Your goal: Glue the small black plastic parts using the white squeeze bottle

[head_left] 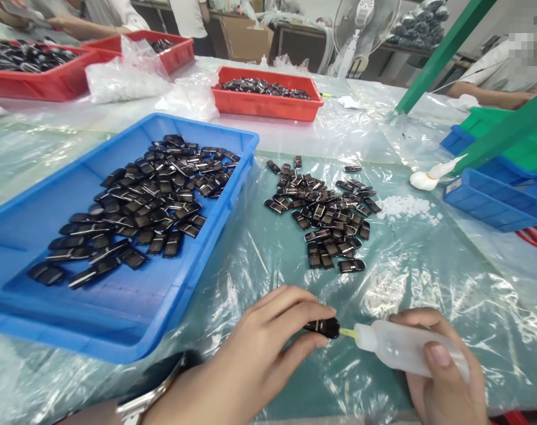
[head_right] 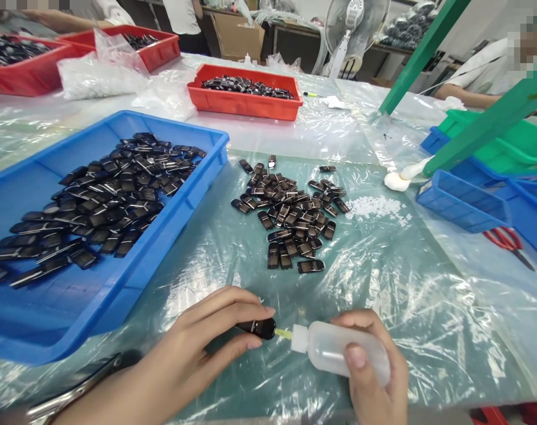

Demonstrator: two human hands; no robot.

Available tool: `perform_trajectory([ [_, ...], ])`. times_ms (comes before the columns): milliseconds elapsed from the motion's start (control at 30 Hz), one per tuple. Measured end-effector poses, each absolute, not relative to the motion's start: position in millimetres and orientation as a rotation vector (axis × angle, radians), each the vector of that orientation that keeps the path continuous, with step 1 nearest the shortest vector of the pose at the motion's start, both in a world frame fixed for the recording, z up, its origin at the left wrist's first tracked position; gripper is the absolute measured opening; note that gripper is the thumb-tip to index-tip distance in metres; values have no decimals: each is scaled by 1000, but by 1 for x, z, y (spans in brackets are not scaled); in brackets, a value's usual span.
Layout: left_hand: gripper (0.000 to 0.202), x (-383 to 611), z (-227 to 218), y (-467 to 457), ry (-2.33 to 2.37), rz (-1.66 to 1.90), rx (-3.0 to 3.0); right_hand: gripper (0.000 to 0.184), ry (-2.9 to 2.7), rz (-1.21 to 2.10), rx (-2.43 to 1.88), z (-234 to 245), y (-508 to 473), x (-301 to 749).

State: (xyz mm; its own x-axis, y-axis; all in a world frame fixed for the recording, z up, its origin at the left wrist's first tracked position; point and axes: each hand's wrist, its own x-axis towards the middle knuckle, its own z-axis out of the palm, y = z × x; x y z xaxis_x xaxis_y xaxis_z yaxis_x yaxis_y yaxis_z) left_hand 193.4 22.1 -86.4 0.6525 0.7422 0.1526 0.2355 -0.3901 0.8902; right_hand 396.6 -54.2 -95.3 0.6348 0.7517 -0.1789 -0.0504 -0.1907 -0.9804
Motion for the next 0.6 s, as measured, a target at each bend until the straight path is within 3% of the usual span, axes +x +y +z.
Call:
perform_trajectory([
  [200,24,194,-87,23,771,688,1956,43,-651,817,-1551,-102,-56,399],
  [467,22,187,-84,40,914,844,2033,51,-599,636,-1393,-118,-53,416],
  [600,20,187,-83,48,1079,859,1874,29,-579,534,-1250,-114,-53,424],
])
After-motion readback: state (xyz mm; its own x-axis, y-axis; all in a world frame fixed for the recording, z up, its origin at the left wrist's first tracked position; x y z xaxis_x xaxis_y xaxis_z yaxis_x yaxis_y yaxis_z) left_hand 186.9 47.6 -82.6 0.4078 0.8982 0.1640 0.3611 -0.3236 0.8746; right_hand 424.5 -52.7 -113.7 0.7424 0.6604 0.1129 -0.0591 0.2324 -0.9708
